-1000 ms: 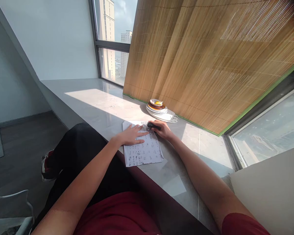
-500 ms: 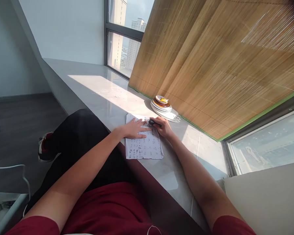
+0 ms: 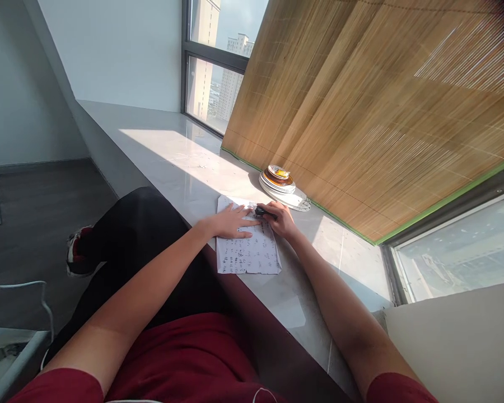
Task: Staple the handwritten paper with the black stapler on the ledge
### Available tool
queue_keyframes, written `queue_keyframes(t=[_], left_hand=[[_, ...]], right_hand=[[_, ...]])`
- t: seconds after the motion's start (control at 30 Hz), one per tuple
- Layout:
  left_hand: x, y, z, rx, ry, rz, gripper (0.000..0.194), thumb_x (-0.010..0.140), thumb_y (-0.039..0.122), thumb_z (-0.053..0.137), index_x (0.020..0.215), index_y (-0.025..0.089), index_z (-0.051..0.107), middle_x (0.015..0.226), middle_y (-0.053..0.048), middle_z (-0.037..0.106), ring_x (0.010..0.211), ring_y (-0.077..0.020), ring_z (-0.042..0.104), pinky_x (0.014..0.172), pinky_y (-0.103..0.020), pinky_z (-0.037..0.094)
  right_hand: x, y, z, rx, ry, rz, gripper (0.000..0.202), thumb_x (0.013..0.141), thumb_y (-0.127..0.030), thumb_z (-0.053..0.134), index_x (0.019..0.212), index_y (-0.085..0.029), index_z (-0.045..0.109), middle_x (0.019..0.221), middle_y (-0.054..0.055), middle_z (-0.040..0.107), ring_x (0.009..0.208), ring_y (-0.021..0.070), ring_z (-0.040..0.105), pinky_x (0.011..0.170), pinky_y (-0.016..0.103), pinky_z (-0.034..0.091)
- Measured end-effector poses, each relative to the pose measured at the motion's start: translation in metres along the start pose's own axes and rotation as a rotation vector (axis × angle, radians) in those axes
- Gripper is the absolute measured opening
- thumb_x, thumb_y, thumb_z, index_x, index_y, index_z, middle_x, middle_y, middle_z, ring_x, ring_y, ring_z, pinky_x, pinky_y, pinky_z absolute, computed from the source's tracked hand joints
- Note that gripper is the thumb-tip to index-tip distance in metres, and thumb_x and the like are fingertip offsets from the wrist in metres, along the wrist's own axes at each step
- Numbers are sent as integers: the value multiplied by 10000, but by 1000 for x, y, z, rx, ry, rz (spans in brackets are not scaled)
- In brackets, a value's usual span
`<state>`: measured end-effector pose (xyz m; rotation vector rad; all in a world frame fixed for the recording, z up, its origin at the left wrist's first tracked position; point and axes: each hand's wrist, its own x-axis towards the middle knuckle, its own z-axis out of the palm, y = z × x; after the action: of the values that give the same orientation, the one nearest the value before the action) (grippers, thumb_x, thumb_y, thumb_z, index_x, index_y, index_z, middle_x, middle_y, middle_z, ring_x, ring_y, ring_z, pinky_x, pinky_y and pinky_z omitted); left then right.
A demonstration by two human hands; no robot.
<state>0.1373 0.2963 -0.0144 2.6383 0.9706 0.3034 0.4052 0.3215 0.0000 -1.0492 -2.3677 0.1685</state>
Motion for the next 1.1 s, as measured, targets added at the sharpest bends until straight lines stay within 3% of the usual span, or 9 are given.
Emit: queue_keyframes(t=[0.5,0.77,0.83,0.93,1.0,1.1], left_hand=[[-1,3,-2,29,-57,-28,662,1035,666,513,1657,456,425,1815,4,213,1675,-406,103,1318,-691,15],[-1,8,-5,17,-65,-32,659,1035,655,537,1652,441,441,1823,3,169,1678,-404,95,1323,-687,19],[-1,7,-6,27,-29,-18,646,1035,630,557,1642,430,460,1809,-9,230,1671,-381,158,1331,-666,73],[-8,-4,-13,46,159,-45,499,1072,438,533,1560,349,584,1702,-38,467,1587,-298,385,1326,-550,244],[-19,-18,-20,40,310,-139,421,1062,292,499,1434,287,695,1557,-48,627,1481,-272,519,1285,-491,351],[-41,-39,-30,10,366,-307,357,1012,265,562,1308,239,760,1457,-75,696,1379,-308,607,1215,-491,451]], right_hand=[[1,-4,-1,-92,-56,-25,419,1005,-203,560,1333,-379,754,1044,64,727,1051,306,578,916,426,420],[0,-7,7,-215,-53,-59,385,998,-155,565,1279,-325,766,1063,87,709,1025,305,540,914,443,379],[0,-2,7,-186,-19,-70,393,1014,-197,565,1346,-325,731,1079,87,715,1025,302,556,916,434,397],[-1,7,5,-109,39,-62,387,1041,-299,547,1394,-320,705,1090,90,720,1037,307,597,922,433,450],[-3,11,4,-49,75,-46,398,1048,-367,542,1407,-304,702,1087,97,717,1059,320,618,944,448,483],[-6,15,4,-1,109,-16,447,1044,-407,555,1451,-270,676,1098,113,713,1083,332,632,974,481,510]])
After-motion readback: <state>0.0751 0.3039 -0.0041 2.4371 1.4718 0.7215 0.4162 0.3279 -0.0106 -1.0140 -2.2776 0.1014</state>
